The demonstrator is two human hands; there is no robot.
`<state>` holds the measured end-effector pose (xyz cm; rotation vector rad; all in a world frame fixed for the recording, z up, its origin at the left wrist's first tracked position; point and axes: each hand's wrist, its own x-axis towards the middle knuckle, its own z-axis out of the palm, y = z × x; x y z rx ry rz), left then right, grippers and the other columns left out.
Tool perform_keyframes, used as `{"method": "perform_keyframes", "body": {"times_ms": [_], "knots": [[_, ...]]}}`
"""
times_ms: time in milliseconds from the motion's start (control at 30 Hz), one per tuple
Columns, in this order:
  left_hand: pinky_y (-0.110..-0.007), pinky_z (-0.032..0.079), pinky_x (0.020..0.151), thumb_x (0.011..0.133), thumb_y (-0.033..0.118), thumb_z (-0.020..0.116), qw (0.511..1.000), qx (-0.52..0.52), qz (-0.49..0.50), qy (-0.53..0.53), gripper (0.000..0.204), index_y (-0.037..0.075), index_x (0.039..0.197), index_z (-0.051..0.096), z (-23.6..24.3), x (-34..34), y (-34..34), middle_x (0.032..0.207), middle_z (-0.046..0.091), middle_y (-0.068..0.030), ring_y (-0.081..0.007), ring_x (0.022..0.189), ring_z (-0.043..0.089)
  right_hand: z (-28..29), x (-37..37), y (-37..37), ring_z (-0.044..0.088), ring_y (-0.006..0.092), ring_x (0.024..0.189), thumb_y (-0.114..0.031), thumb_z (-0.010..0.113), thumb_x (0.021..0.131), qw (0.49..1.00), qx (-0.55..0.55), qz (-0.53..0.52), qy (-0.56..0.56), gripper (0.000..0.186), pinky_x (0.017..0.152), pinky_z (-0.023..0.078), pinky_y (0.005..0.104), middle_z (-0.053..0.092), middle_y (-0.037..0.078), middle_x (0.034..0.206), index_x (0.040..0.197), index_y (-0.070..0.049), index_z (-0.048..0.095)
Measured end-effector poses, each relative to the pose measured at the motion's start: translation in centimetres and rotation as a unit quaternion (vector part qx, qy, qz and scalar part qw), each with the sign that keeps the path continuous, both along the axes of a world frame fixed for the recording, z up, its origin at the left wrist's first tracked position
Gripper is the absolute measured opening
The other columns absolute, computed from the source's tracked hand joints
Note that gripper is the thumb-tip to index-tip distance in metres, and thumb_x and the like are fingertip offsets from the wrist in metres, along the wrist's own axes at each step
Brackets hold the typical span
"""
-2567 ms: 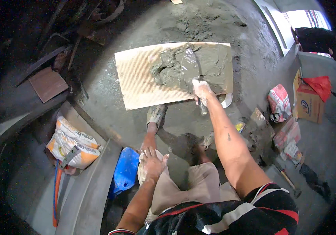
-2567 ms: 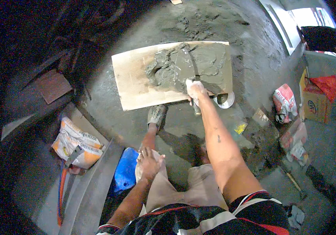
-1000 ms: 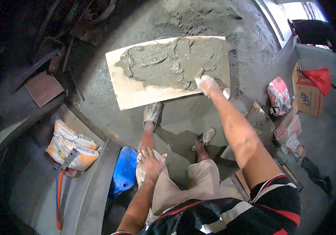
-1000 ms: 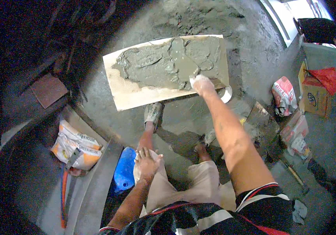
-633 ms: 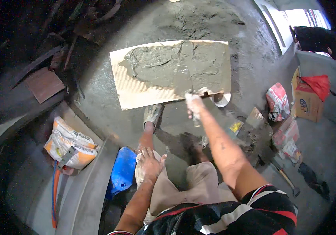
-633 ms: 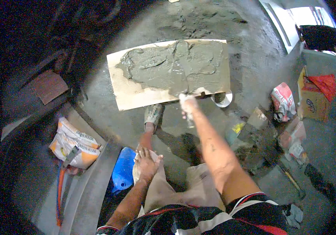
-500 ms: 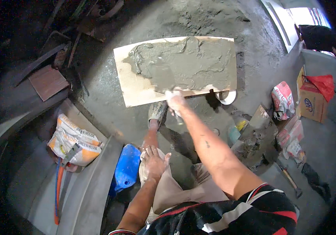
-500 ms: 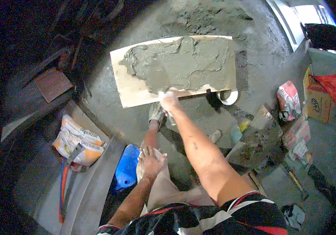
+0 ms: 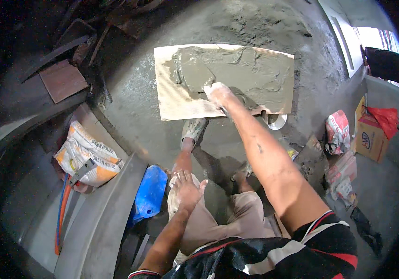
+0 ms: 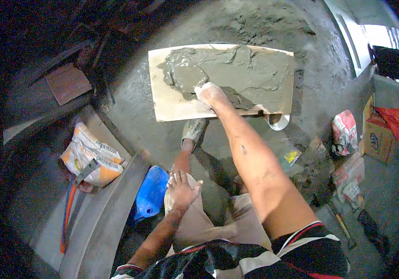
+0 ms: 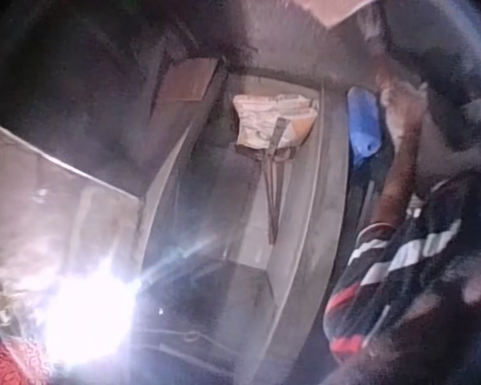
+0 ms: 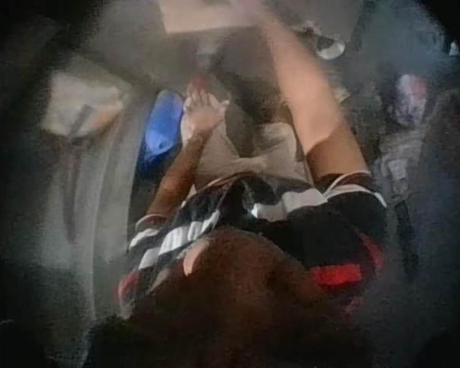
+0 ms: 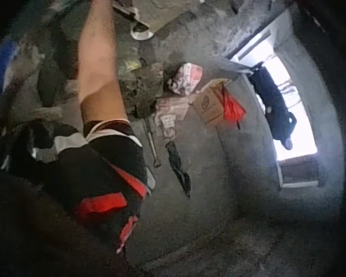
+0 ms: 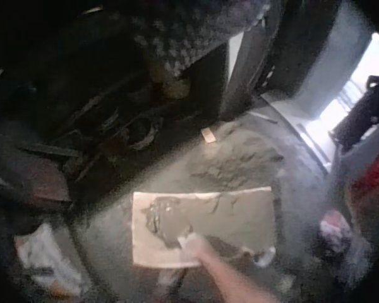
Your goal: The person applies mortar to the back of a tile using a trowel after mixing the mortar in a bucket.
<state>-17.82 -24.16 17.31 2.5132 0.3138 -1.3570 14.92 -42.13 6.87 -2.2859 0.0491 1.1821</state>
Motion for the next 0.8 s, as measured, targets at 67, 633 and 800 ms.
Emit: {"method": "perform_keyframes", "body": {"times_ms": [67,633,800], "knots": [[-0.064,0.017,0.118,0.087,0.070,0.054,1.000,-0.006,0.012,0.005,0.102,-0.001,0.154,0.026,-0.1,0.3,-0.2,0.162,0.022,-0.0229,-0.0446,0.151,0.014,-1.0,-0.1,0.0,0.067,0.0398,0.100,-0.041,0.047,0.097,0.996,-0.045,0.068,-0.028,0.049,0.090,0.052,0.0466,0.068,0.027,0.108,0.106,0.002,0.069],[-0.065,0.021,0.115,0.086,0.071,0.054,0.999,0.012,-0.032,-0.006,0.103,-0.003,0.153,0.027,-0.4,-0.2,-1.2,0.159,0.028,-0.0241,-0.0465,0.148,0.020,3.4,-2.3,1.2,0.063,0.0378,0.113,-0.039,0.051,0.095,0.994,-0.073,-0.078,-0.007,0.042,0.097,0.049,0.0475,0.068,0.022,0.115,0.106,-0.005,0.072],[-0.066,0.023,0.115,0.086,0.069,0.055,0.999,0.028,-0.026,-0.025,0.101,-0.003,0.152,0.029,0.2,-0.3,-0.2,0.157,0.030,-0.0252,-0.0481,0.147,0.022,5.0,-5.1,2.2,0.064,0.0377,0.111,-0.039,0.052,0.092,0.998,-0.049,0.028,-0.005,0.042,0.095,0.051,0.0473,0.068,0.020,0.116,0.107,-0.005,0.072]]}}
